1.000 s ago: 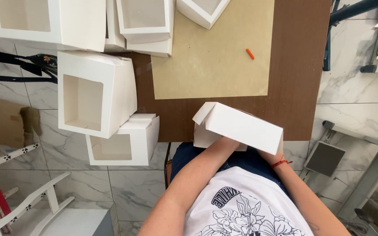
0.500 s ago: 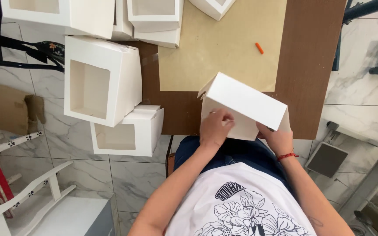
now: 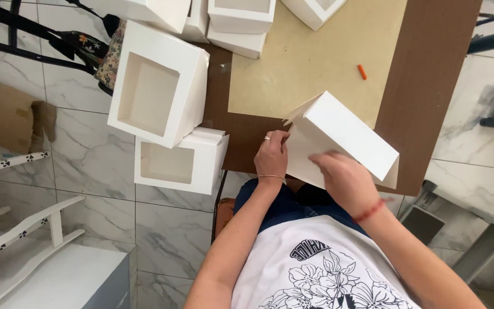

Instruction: Folding and assembling white cardboard boxes with clear windows from flat templates

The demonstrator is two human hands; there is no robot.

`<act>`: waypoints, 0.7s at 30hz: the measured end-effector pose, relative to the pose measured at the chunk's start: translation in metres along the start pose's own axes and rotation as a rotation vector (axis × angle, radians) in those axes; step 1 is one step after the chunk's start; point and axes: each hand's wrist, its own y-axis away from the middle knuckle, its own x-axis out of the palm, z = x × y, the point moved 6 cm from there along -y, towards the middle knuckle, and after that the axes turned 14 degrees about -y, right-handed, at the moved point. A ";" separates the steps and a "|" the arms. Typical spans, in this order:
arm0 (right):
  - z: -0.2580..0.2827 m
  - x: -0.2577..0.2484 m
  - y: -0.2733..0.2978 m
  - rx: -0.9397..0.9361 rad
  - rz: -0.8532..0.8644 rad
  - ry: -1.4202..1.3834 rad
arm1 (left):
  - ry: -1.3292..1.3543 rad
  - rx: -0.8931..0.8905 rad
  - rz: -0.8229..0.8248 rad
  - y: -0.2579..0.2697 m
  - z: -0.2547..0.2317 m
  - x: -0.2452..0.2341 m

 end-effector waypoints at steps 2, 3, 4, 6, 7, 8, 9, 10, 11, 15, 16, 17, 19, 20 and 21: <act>0.015 0.010 -0.042 -0.079 0.032 0.063 | -0.043 0.026 -0.106 -0.001 -0.001 -0.003; 0.023 0.016 -0.061 -0.141 0.053 0.125 | -0.082 0.068 -0.201 -0.001 -0.004 -0.006; 0.014 0.027 -0.071 -0.137 0.048 0.122 | -0.083 0.075 -0.199 0.001 -0.001 -0.005; 0.015 0.033 -0.090 -0.419 -0.261 0.432 | -0.222 0.178 -0.290 0.002 -0.006 -0.007; 0.013 0.030 -0.093 -0.421 -0.252 0.431 | -0.222 0.171 -0.285 0.002 -0.004 -0.005; 0.011 0.027 -0.096 -0.409 -0.281 0.469 | -0.216 0.163 -0.301 0.003 -0.001 -0.003; 0.009 0.022 -0.101 -0.397 -0.313 0.508 | -0.208 0.158 -0.321 0.001 0.000 -0.002; -0.001 0.024 -0.104 -0.400 -0.309 0.509 | -0.207 0.153 -0.319 -0.002 -0.001 -0.010; -0.011 0.028 -0.107 -0.384 -0.274 0.503 | -0.139 0.106 -0.136 -0.007 0.001 -0.009; -0.037 0.035 -0.119 -0.325 -0.133 0.356 | -0.170 0.085 0.071 -0.021 0.001 0.004; -0.038 0.035 -0.121 -0.323 -0.136 0.360 | -0.167 0.089 0.069 -0.021 0.005 0.018; -0.040 0.035 -0.123 -0.298 -0.126 0.364 | -0.228 0.107 -0.034 -0.022 0.007 0.027; -0.043 0.035 -0.127 -0.271 -0.113 0.367 | -0.290 0.123 -0.135 -0.023 0.006 0.035; -0.045 0.035 -0.129 -0.263 -0.111 0.384 | -0.298 0.150 -0.182 -0.021 0.002 0.033; -0.047 0.035 -0.131 -0.255 -0.112 0.402 | -0.306 0.181 -0.230 -0.022 -0.003 0.030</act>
